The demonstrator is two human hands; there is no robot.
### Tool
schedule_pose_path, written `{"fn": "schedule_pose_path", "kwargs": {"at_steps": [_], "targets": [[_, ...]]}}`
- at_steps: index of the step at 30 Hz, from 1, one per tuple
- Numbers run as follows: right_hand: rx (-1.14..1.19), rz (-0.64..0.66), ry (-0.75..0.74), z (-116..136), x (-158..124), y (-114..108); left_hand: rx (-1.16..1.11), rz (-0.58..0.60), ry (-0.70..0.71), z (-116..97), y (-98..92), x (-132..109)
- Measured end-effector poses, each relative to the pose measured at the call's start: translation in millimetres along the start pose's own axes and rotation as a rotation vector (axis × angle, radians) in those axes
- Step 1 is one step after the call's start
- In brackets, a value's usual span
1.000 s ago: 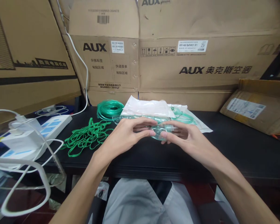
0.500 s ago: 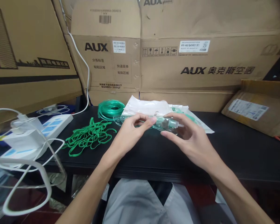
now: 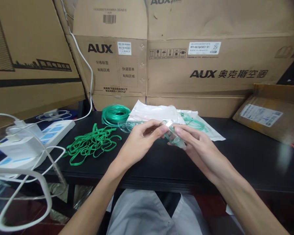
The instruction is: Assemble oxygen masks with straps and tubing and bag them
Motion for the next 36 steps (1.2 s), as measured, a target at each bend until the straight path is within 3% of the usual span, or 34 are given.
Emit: {"fn": "schedule_pose_path", "kwargs": {"at_steps": [8, 13, 21, 36], "targets": [[0.053, -0.079, -0.045, 5.4, -4.5, -1.8, -0.04, 0.04, -0.046, 1.8, 0.2, -1.1], [0.017, -0.062, -0.128, 11.9, -7.4, 3.2, -0.059, 0.088, -0.026, -1.8, 1.0, -2.8], [-0.138, -0.179, -0.249, 15.1, -10.9, -4.1, 0.055, 0.08, 0.005, -6.4, -3.3, -2.8], [-0.251, -0.159, -0.279, 22.5, -13.7, -7.1, 0.122, 0.095, 0.026, -8.2, -6.7, -3.3]]}}
Point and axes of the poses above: each hand's wrist, its own x-axis towards the middle knuckle, its own y-axis out of the palm, z = x × y, the point moved 7 cm from there along x, towards the middle knuckle, and after that the axes turned 15 degrees about x, right-handed, at the moved point
